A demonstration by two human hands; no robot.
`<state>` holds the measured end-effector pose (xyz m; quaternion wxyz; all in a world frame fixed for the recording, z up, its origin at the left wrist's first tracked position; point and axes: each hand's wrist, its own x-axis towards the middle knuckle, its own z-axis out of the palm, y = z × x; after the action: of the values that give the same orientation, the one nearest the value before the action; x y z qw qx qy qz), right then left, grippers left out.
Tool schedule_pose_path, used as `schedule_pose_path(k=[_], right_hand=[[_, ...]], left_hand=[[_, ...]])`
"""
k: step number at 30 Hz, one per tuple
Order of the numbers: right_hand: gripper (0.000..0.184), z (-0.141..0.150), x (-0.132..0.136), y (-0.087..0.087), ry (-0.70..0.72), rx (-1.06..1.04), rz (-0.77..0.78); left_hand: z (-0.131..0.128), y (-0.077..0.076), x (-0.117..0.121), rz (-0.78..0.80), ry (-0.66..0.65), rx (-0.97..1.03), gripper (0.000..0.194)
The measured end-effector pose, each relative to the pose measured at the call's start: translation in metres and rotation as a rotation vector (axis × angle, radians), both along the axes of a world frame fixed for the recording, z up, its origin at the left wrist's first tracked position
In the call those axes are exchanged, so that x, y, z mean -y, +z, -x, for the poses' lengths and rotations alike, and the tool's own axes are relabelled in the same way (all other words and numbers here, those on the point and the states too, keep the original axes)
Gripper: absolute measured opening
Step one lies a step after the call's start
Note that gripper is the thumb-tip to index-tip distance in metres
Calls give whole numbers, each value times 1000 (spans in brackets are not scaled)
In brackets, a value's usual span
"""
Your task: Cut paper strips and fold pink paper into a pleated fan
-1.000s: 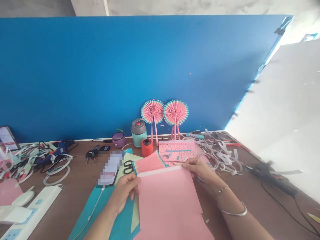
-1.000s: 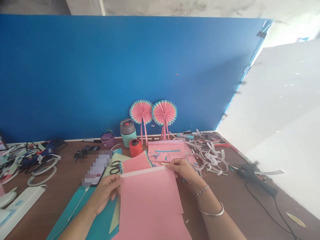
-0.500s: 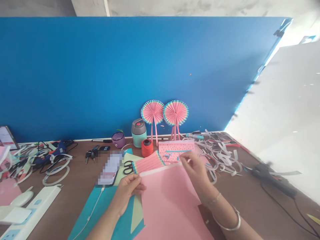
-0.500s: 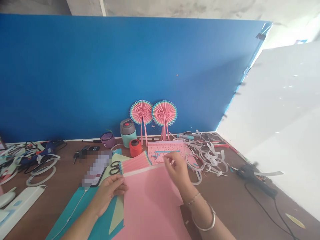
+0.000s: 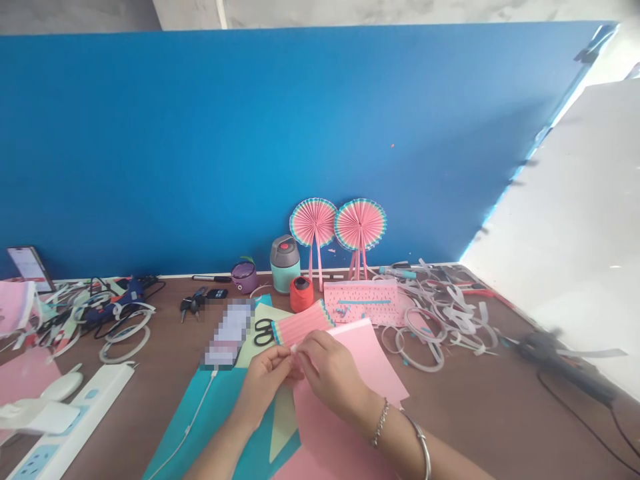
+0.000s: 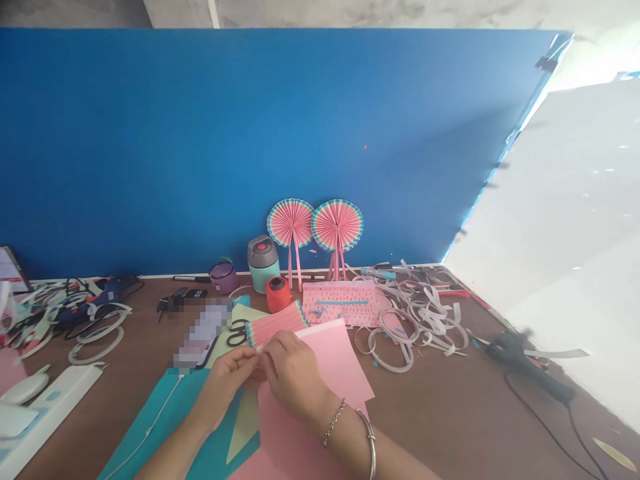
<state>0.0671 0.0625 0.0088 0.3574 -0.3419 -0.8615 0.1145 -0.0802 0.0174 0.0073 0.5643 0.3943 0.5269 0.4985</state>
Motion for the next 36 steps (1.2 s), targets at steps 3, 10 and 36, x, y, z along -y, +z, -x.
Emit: schedule_pose_path(k=[3, 10, 36], right_hand=[[19, 0, 2, -2, 9, -7, 3], [19, 0, 3, -2, 20, -11, 24], [16, 0, 0, -3, 27, 0, 80]], left_hand=[[1, -1, -1, 1, 21, -18, 32], [0, -3, -2, -18, 25, -50, 32], [-3, -1, 2, -56, -21, -272, 26]])
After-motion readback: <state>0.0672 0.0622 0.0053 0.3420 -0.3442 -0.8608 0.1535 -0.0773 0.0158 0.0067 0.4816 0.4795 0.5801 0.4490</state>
